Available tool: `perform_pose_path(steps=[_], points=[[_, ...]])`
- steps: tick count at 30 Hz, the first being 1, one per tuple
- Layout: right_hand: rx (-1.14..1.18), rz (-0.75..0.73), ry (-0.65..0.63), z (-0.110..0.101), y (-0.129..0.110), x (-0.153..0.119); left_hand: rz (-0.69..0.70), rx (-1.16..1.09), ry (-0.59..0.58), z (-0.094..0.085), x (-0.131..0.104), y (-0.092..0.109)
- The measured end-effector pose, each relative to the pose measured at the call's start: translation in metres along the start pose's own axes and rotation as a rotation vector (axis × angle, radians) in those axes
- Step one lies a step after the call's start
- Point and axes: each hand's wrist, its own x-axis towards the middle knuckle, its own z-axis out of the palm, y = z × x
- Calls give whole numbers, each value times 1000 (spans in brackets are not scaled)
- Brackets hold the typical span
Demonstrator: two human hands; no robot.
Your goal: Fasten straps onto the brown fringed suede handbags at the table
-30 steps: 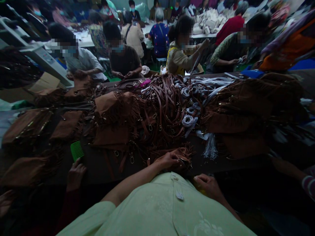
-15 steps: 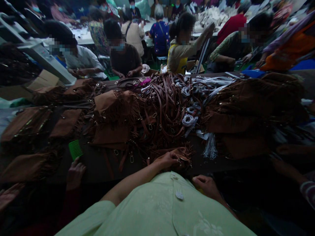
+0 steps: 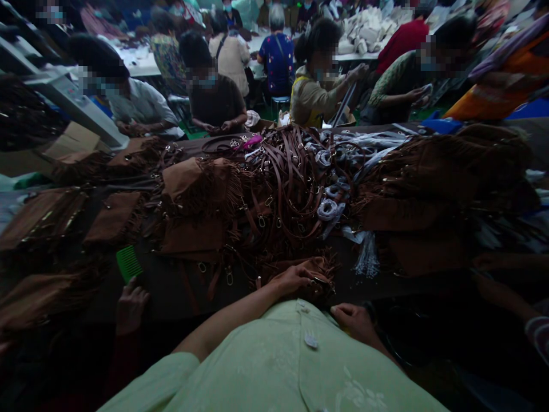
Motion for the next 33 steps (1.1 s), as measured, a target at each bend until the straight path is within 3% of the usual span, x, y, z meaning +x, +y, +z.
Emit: perform_pose_path(steps=[5, 11, 13, 15, 19, 21, 26, 33], points=[[217, 54, 21, 1, -1, 4, 17, -104, 21, -3, 5, -9], [755, 181, -184, -2, -20, 3, 3, -137, 43, -1, 6, -6], [820, 153, -223, 0, -26, 5, -8, -114, 44, -1, 7, -8], [685, 84, -187, 1, -31, 10, -20, -81, 57, -2, 11, -12], [202, -121, 72, 4, -38, 23, -58, -15, 69, -3, 15, -15], [102, -196, 135, 6, -41, 30, -31, 72, 63, -2, 12, -10], [98, -149, 65, 22, -49, 48, 144, 400, 75, 4, 3, 13], [-10, -175, 45, 22, -58, 57, -30, 425, -22, 0, 32, 26]])
